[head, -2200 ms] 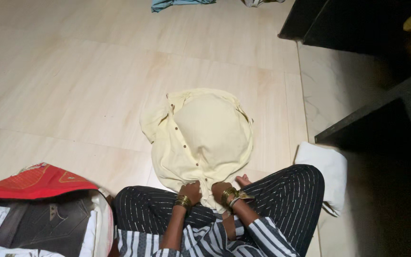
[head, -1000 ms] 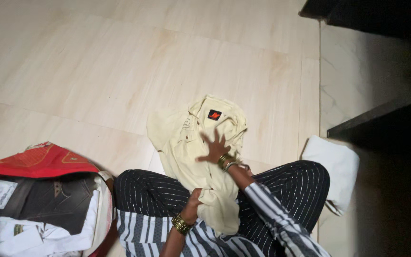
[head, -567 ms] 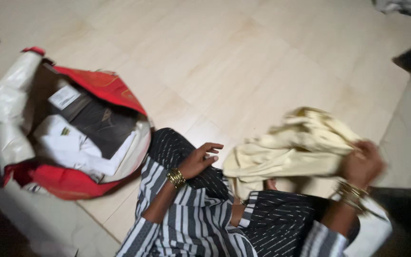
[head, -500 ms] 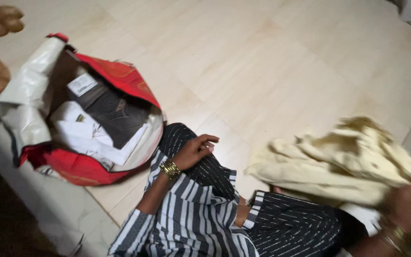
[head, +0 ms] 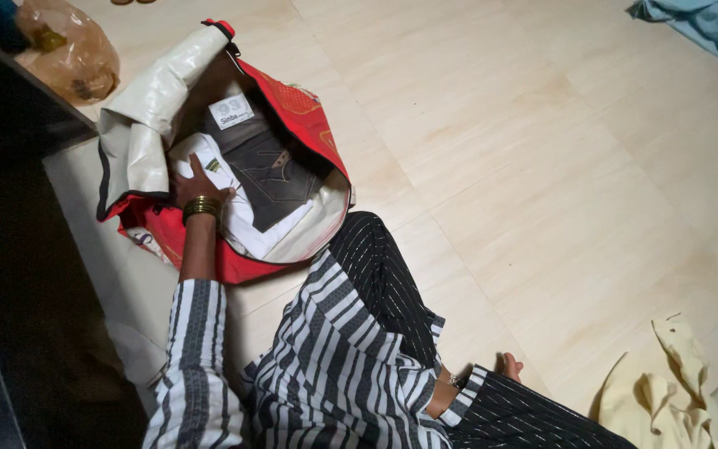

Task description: The person folds a yellow shirt and a pair of white pants while sitting on the floor, then places them into a red bag.

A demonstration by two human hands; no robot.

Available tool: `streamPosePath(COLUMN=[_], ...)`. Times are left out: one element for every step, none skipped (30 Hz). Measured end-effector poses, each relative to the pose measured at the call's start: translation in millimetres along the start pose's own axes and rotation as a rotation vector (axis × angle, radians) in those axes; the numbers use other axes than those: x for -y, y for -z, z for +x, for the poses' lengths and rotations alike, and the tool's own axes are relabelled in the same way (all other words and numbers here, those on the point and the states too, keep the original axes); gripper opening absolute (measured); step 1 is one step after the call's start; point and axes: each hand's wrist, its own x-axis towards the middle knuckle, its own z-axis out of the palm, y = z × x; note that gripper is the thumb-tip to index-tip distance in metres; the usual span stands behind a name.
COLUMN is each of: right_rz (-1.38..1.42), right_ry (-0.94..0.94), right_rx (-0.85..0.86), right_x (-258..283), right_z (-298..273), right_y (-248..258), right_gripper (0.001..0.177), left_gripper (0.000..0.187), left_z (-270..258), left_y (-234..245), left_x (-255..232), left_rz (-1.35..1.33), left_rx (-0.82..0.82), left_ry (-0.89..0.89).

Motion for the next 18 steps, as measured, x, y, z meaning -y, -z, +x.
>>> streamPosePath(right_rz=[0.006,0.005,0.0,-0.007,-0.008,-0.01,-0.009,-0.01,-0.006,-0.002,0.004,0.012,0.025,0.041,0.053,0.061,0.065,0.114], right_ry=[0.008,0.014,0.036,0.066,0.089,0.116,0.147,0.171,0.192,0.218,0.236,0.257,0.286,0.324,0.35,0.374,0.399,0.453], right_rx=[0.005,0.011,0.018,0.024,0.023,0.022,0.02,0.018,0.011,0.001,-0.008,-0.021,-0.038,-0.058,-0.081,-0.11,-0.135,-0.154], right_x=[7,14,11,1,-8,-17,-26,-32,-25,-16,-8,2,13,28,41,56,69,82], right_z=[-6,-12,-18,-25,-33,-41,-49,-57,-65,-71,-81,-90,-99,-106,-112,-118,-124,-130], right_y=[0,1,4,6,9,12,13,15,18,23,28,33,35,36,42,44,46,47], right_gripper=[0.028,0.029,0.03,0.03,0.031,0.032,0.033,0.033,0.034,0.035,0.036,0.037,0.037,0.038,0.039,0.037,0.035,0.033], left_gripper=[0.127,0.118,0.11,0.101,0.094,0.087,0.079,0.071,0.062,0.054,0.048,0.042,0.039,0.035,0.033,0.032,0.031,0.032], left_z=[6,8,6,1,-5,-13,-22,-36,-51,-67,-85,-103,-119,-132,-147,-163,-177,-192], left_y=[-2,0,3,7,12,18,23,28,33,41,52,67,86,108,132,158,186,207], left_x=[0,-2,-7,-11,-16,-21,-27,-33,-43,-54,-63,-71,-79,-89,-100,-110,-115,-129], left_rz=[-0.095,-0.053,-0.012,0.03,-0.023,-0.077,-0.13,-0.141,-0.157,-0.176,-0.267,-0.361,-0.376,-0.395,-0.425,-0.456,-0.536,-0.633], left_rx=[0.078,0.083,0.092,0.101,0.037,-0.026,-0.086,-0.151,-0.218,-0.284,-0.339,-0.392,-0.507,-0.621,-0.694,-0.767,-0.795,-0.787], left_ry=[0.017,0.038,0.056,0.074,0.043,0.013,-0.019,-0.071,-0.128,-0.185,-0.227,-0.268,-0.373,-0.478,-0.504,-0.528,-0.61,-0.672])
